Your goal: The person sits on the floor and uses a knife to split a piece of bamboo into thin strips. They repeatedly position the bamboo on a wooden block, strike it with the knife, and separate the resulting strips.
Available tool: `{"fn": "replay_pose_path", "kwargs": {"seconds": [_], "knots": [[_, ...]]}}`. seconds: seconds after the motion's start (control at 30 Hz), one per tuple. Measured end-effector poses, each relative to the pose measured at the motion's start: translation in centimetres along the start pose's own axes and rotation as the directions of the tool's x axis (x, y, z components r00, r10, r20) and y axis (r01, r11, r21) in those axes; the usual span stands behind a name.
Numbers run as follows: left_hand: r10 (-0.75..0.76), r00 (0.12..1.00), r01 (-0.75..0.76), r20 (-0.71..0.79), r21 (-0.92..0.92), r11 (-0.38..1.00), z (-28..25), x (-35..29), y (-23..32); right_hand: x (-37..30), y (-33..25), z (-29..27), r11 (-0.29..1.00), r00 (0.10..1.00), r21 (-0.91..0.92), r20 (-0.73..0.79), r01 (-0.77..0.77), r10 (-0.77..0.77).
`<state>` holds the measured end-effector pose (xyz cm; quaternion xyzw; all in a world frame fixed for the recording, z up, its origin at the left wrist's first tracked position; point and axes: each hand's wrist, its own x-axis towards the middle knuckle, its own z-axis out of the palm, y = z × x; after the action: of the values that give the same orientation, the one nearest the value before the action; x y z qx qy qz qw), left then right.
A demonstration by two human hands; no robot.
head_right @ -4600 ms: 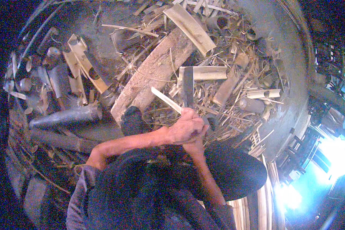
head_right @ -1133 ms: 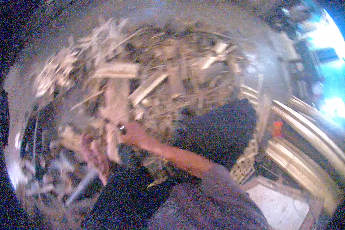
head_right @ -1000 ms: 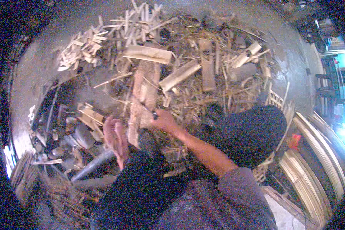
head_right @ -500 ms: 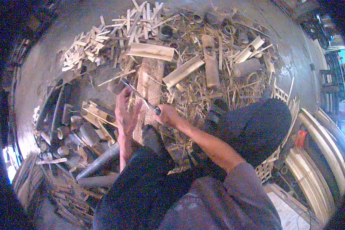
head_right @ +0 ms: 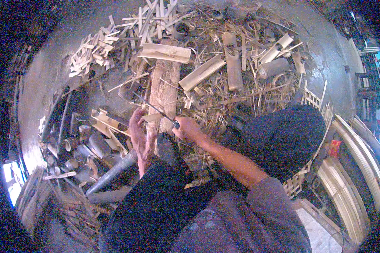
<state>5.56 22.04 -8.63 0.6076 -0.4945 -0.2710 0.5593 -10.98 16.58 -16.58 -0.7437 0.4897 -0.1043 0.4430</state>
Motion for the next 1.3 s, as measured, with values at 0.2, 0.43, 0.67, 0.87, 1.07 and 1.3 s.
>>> {"fn": "replay_pose_path", "kwargs": {"seconds": [0.2, 0.43, 0.67, 0.87, 1.07, 1.3], "knots": [[0.127, 0.988, -0.129, -0.087, -0.017, 0.991, -1.0, -1.3, -0.6, 0.2, 1.7, 1.5, 0.997, 0.995, -0.036, 0.067, -0.073, 0.075], [0.077, 0.992, -0.083, 0.104, 0.047, 0.995, 3.5, 0.2, -0.9, 0.4, 3.9, 2.3, 0.995, 0.995, -0.026, 0.021, 0.096, -0.095], [0.307, 0.952, -0.307, -0.013, 0.002, 0.952, 5.5, 1.3, -0.4, -0.7, 7.7, 3.8, 0.975, 0.991, 0.179, -0.041, 0.13, -0.125], [0.283, 0.952, -0.269, -0.116, 0.121, 0.955, 2.6, -0.8, -0.8, -0.4, -0.2, 2.0, 0.994, 0.991, 0.009, 0.081, -0.11, 0.109], [0.022, 0.952, 0.015, -0.306, 0.118, 0.993, 2.5, -2.9, -2.3, 0.2, 1.7, 2.8, 0.971, 0.975, -0.113, 0.037, -0.212, 0.217], [-0.278, 0.873, 0.257, -0.401, -0.107, 0.96, 0.3, -3.3, -0.7, 0.3, 2.3, 2.0, 0.985, 0.98, -0.079, 0.11, -0.155, 0.164]]}}
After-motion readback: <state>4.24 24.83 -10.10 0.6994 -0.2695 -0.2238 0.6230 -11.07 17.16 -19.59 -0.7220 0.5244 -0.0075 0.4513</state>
